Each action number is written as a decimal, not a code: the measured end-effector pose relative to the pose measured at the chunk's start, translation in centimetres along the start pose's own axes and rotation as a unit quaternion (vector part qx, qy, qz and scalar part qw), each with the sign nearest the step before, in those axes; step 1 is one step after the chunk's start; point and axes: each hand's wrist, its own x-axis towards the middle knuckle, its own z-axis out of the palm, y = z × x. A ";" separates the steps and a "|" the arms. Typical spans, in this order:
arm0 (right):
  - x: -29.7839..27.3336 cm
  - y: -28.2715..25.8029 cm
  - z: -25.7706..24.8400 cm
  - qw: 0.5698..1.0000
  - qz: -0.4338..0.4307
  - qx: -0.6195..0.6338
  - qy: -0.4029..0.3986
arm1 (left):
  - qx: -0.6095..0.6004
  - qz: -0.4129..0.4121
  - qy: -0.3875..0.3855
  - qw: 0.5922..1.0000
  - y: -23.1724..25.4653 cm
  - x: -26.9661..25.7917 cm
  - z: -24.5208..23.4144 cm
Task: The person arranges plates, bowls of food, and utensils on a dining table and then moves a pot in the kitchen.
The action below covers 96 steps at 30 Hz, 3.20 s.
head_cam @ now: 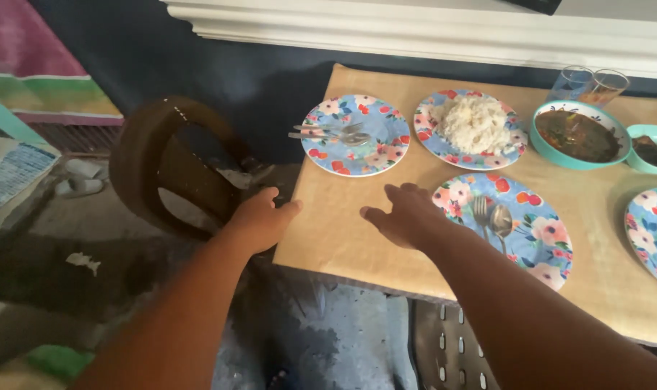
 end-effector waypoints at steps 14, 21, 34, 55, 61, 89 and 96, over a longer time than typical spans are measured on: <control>10.1 -13.6 1.1 0.999 -0.026 -0.003 -0.042 | 0.055 -0.036 0.025 0.998 -5.7 6.9 -10.9; 14.1 -18.7 2.4 0.997 -0.017 0.056 -0.054 | 0.067 -0.062 0.029 0.995 -8.0 10.0 -15.4; 25.2 -17.9 1.0 0.999 -0.032 0.023 -0.010 | 0.063 -0.009 0.016 0.998 -4.1 21.4 -16.7; 32.9 -12.1 -2.0 0.979 0.188 0.048 0.060 | 0.093 0.153 -0.171 0.969 4.1 38.3 -14.1; 28.2 -10.3 -0.3 0.952 0.263 0.067 0.145 | 0.122 0.216 -0.250 0.936 5.0 38.8 -12.6; 16.1 -17.7 1.7 0.818 0.519 0.077 0.234 | 0.098 0.468 -0.393 0.786 10.8 37.1 -8.4; 14.7 -23.2 2.7 0.770 0.585 0.109 0.228 | 0.113 0.492 -0.422 0.753 9.8 36.8 -8.6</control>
